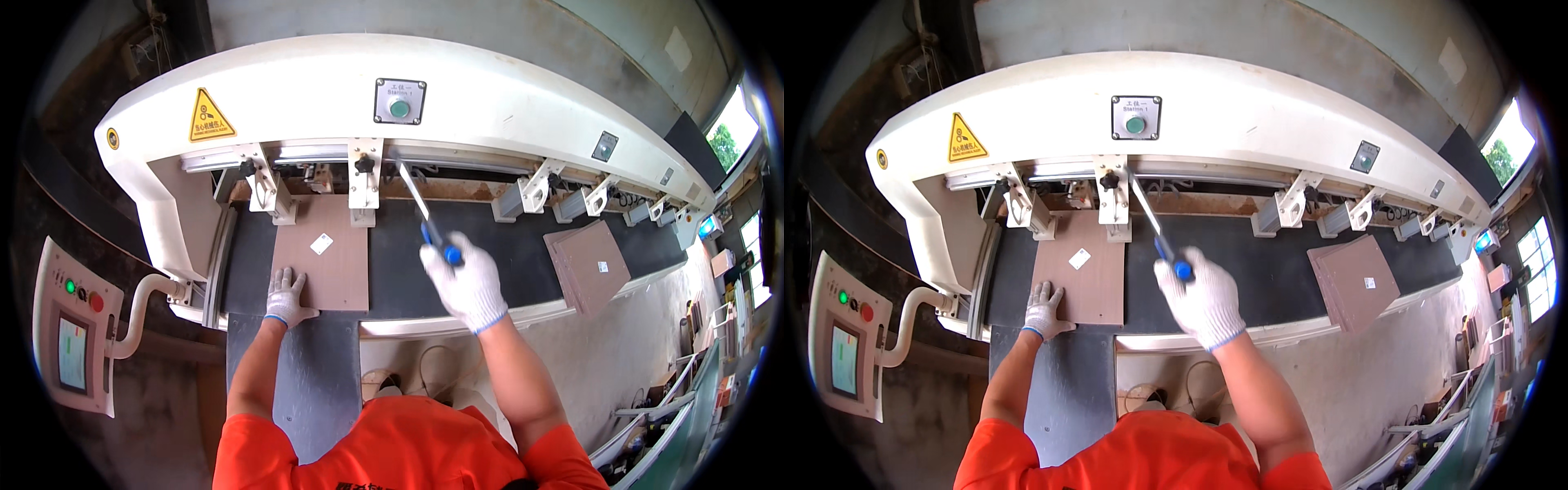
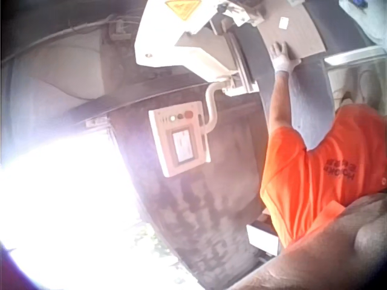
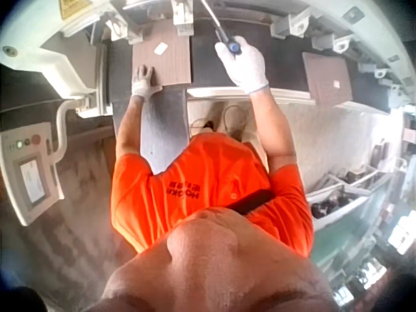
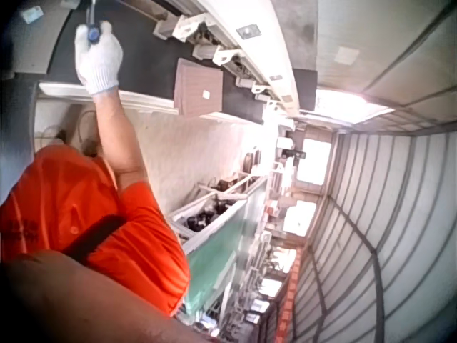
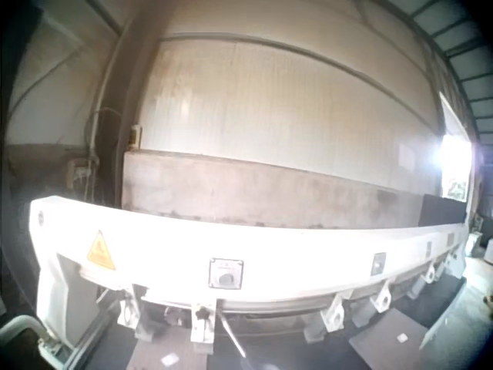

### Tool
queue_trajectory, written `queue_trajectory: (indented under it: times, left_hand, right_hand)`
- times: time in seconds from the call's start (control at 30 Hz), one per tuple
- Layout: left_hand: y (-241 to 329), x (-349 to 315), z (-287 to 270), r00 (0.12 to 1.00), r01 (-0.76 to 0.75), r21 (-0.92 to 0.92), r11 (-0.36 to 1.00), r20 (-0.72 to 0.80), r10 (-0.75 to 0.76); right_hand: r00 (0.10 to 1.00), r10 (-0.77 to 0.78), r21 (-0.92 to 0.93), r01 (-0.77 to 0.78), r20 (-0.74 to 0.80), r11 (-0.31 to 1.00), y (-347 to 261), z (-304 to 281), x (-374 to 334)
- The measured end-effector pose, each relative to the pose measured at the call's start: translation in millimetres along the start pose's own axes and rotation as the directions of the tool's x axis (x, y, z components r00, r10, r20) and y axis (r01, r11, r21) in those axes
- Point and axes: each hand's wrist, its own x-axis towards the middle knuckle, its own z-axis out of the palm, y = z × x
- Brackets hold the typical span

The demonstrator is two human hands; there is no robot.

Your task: The person operates a large industrial machine in a workshop, repeatedly placing rectangular panels onto the machine bed and using a screwdriver to press a green button to start the cycle. After each cycle, the person removes the processed panel and places it on a nearby green table.

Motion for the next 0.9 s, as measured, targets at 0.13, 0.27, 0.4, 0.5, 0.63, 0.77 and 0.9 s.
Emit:
queue_trajectory:
  times: [0.13, 0.27, 0.4, 0.5, 0.63, 0.77, 0.9]
  left_hand:
    - [6, 2, 0, 1.0, -0.009, 0.007, 1.0, 0.013, 0.009]
    - [14, 4, 2, 1.0, -0.009, -0.004, 1.0, 0.01, 0.009]
    - [32, -4, 30, 0.998, -0.041, -0.012, 0.999, -0.055, 0.04]
    - [88, 3, 61, 0.971, -0.18, 0.0, 0.984, -0.156, 0.178]
    - [175, 20, 85, 0.945, -0.226, -0.017, 0.974, -0.244, 0.215]
    - [151, 33, 122, 0.727, -0.332, 0.067, 0.941, -0.617, 0.301]
    - [162, 18, 107, 0.55, -0.586, 0.152, 0.796, -0.647, 0.529]
  right_hand:
    - [0.868, 0.256, -0.147, -0.213, 0.425, 0.966, 47, 9, -80]
    - [0.637, 0.398, -0.126, -0.428, 0.66, 0.895, 108, 18, -166]
    - [0.589, 0.738, -0.265, -0.693, 0.329, 0.67, 153, 14, -227]
    - [0.642, 0.584, -0.096, -0.628, 0.497, 0.772, 153, -21, -263]
    - [0.584, 0.758, 0.191, -0.811, 0.289, 0.553, 178, -9, -336]
    - [0.574, 0.716, 0.127, -0.807, 0.397, 0.577, 148, -47, -362]
    - [0.744, 0.565, 0.295, -0.663, 0.356, 0.687, 139, -13, -415]
